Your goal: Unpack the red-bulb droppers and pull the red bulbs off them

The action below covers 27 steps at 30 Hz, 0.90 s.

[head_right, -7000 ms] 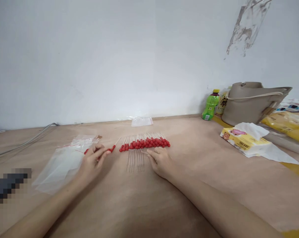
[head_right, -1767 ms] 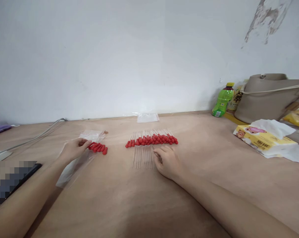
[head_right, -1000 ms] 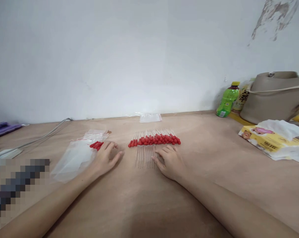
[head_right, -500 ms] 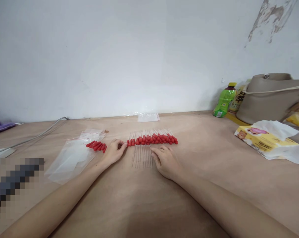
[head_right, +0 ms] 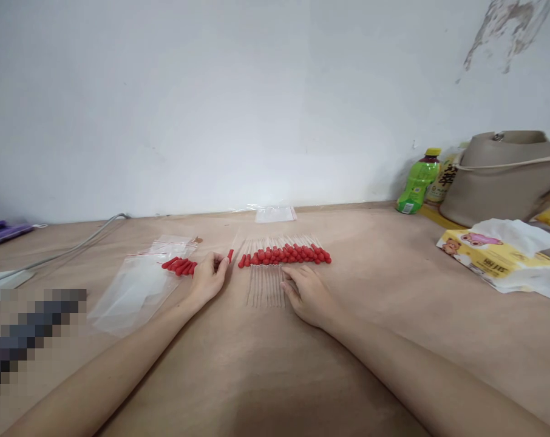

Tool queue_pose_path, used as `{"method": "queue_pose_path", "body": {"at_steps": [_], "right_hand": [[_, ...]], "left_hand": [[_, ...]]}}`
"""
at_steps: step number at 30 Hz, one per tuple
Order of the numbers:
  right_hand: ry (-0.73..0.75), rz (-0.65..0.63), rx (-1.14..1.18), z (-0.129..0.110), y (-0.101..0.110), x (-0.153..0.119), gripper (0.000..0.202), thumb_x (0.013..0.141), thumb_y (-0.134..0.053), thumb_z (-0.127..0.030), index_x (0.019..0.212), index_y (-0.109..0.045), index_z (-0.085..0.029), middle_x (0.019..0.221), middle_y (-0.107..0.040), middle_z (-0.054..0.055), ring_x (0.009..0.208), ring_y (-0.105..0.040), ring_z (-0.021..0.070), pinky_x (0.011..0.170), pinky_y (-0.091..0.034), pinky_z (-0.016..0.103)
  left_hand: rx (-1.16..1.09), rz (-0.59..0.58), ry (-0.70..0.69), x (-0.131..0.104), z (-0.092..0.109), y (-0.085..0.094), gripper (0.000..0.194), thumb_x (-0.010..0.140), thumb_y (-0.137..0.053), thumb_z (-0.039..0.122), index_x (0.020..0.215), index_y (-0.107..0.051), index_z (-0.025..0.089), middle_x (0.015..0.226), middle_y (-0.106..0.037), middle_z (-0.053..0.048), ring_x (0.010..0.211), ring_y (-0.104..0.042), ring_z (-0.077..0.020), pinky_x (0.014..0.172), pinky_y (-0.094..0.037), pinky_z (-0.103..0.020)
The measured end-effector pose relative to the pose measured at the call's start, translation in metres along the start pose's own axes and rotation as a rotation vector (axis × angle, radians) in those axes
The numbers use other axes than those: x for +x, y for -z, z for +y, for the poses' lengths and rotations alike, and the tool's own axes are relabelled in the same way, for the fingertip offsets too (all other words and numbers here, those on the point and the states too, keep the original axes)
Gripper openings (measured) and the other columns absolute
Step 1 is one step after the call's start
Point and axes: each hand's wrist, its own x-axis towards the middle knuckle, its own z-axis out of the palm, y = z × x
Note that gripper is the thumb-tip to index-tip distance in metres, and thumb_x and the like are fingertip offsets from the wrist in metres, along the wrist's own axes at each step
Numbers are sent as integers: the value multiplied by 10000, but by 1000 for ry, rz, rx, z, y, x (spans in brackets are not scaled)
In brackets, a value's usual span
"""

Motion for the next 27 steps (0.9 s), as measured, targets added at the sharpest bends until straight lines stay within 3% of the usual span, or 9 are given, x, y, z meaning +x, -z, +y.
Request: {"method": "queue_pose_path", "body": {"at_steps": [5,9,11,16,22,24,27], "right_hand": [[-23,51,28,0,-1,0,338,823,-468,-260,1146,-475,-160,1052,-573,107,981,-530,222,847,-447,401],[35,176,32,-2,1,1,588,786,-530,-316,1305,-290,-182,1258,-412,144,1162,-409,262,924,-405,445],[93,161,8,-4,3,1,652,773,-552,-344,1334,-253,-200,1315,-348,140,1218,-345,267,961,-372,457],[254,21,-35,-6,3,0,535,803,-525,-385,1288,-374,-218,1298,-404,131,1197,-380,255,949,-376,459],[369,44,-52,-9,-2,6,251,833,-503,-313,1049,-585,-214,1103,-585,80,1091,-475,226,897,-399,436],[379,57,-56,-11,-3,7,178,848,-478,-259,942,-623,-215,1023,-623,60,1047,-503,211,877,-407,419],[377,81,-50,-14,-3,7,171,849,-466,-230,896,-630,-215,962,-642,55,1008,-521,200,861,-412,411]], "left_hand": [[-38,27,-99,-18,3,14,116,819,-442,294,771,-465,190,762,-592,-13,682,-569,-146,609,-443,-263],[-51,-46,-353,-39,6,29,66,826,-457,250,815,-490,194,790,-594,-16,689,-568,-134,619,-451,-254],[-30,-81,-463,-47,7,32,49,832,-454,223,814,-490,196,779,-594,-16,667,-567,-126,605,-448,-246],[-51,-116,-580,-54,8,24,38,840,-447,190,825,-481,198,817,-604,-28,748,-591,-132,643,-465,-239],[-79,-127,-623,-57,12,19,27,834,-459,176,834,-478,195,809,-606,-30,750,-596,-128,648,-476,-227],[-71,-137,-633,-57,15,20,92,830,-466,173,914,-496,193,824,-610,-34,735,-596,-128,656,-484,-234],[-60,-152,-662,-54,22,20,239,813,-508,215,1050,-520,187,969,-600,-81,876,-588,-170,760,-490,-291]]}}
